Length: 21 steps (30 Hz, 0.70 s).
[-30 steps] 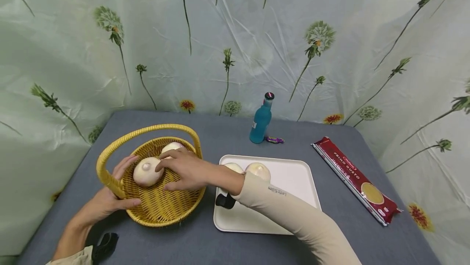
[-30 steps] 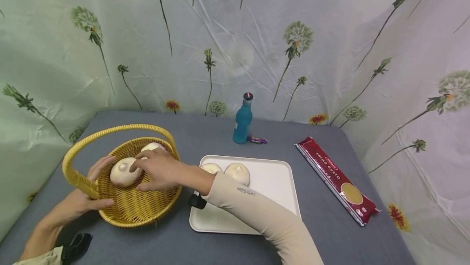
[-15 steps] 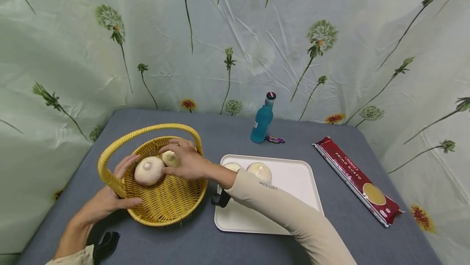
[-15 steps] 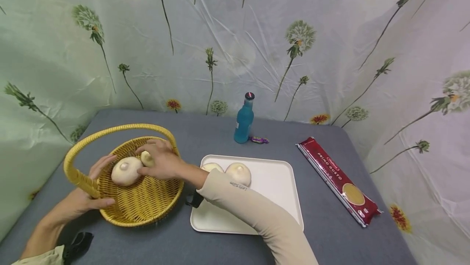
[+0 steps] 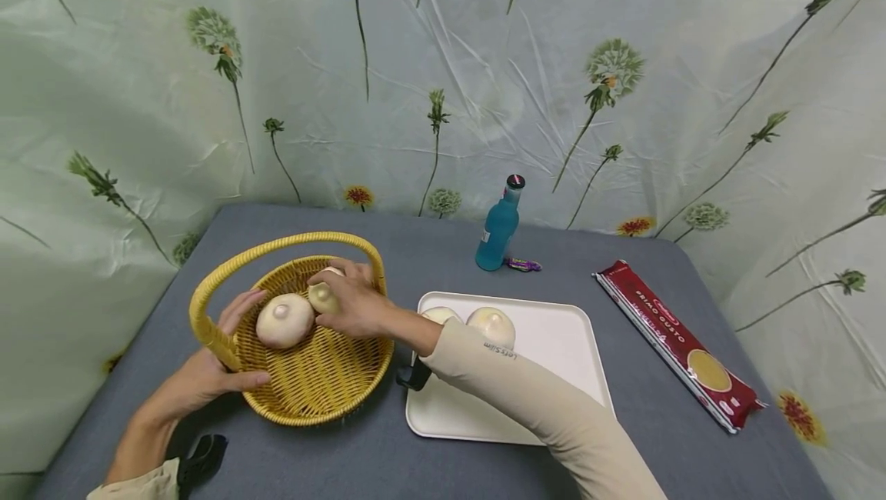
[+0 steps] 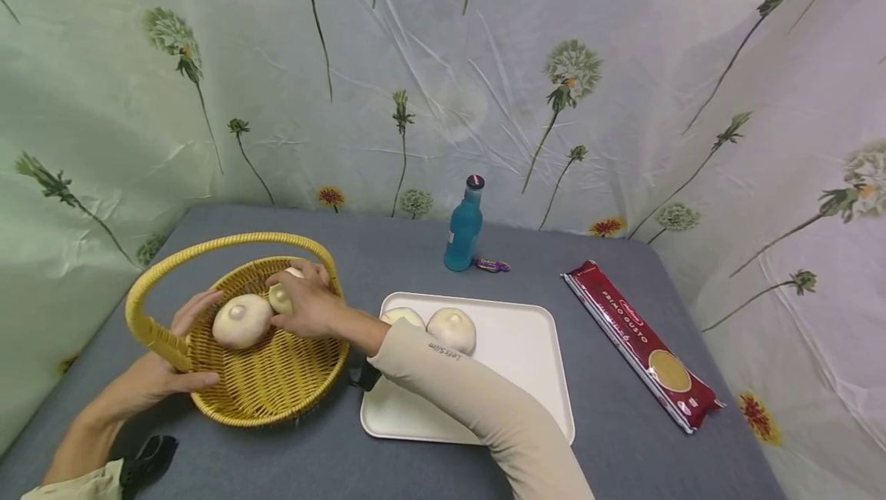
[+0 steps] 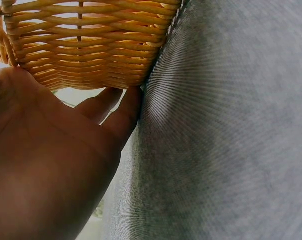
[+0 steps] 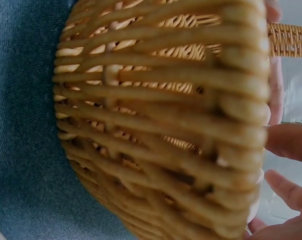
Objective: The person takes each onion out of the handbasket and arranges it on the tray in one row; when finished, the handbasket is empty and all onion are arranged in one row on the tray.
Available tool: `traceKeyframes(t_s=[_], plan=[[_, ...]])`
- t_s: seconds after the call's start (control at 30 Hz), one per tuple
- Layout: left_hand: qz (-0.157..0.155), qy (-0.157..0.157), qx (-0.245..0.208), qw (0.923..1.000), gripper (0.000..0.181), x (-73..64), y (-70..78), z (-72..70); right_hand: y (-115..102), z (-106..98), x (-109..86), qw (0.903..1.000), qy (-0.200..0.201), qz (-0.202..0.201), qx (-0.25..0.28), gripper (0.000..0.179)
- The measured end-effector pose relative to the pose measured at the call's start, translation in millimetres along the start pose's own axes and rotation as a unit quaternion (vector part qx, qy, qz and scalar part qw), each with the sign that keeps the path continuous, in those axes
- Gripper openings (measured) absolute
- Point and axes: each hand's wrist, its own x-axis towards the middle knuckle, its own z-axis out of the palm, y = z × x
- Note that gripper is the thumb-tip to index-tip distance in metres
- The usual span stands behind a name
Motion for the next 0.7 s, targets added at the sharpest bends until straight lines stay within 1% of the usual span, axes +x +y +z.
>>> traceKeyframes(t_s=[0.27,0.4,0.6,0.7], plan=[[0.003,0.004,0.009,0.9999,0.111,-0.3,0.5,0.1,0.3,4.0,-0.2,0.9997,0.021,0.004,-0.006,0.049],[0.002,0.004,0.003,1.0,0.111,0.0,0.4,-0.3,0.5,4.3,0.1,0.9996,0.025,0.007,-0.005,0.049],[0.003,0.004,0.007,1.0,0.112,0.0,-0.6,-1.4,1.7,4.4,0.6,0.9998,0.017,0.001,0.009,0.044],[0.004,0.004,0.013,0.9999,0.111,0.3,-1.1,-1.1,2.3,5.1,0.6,0.9999,0.008,0.002,-0.008,0.038]])
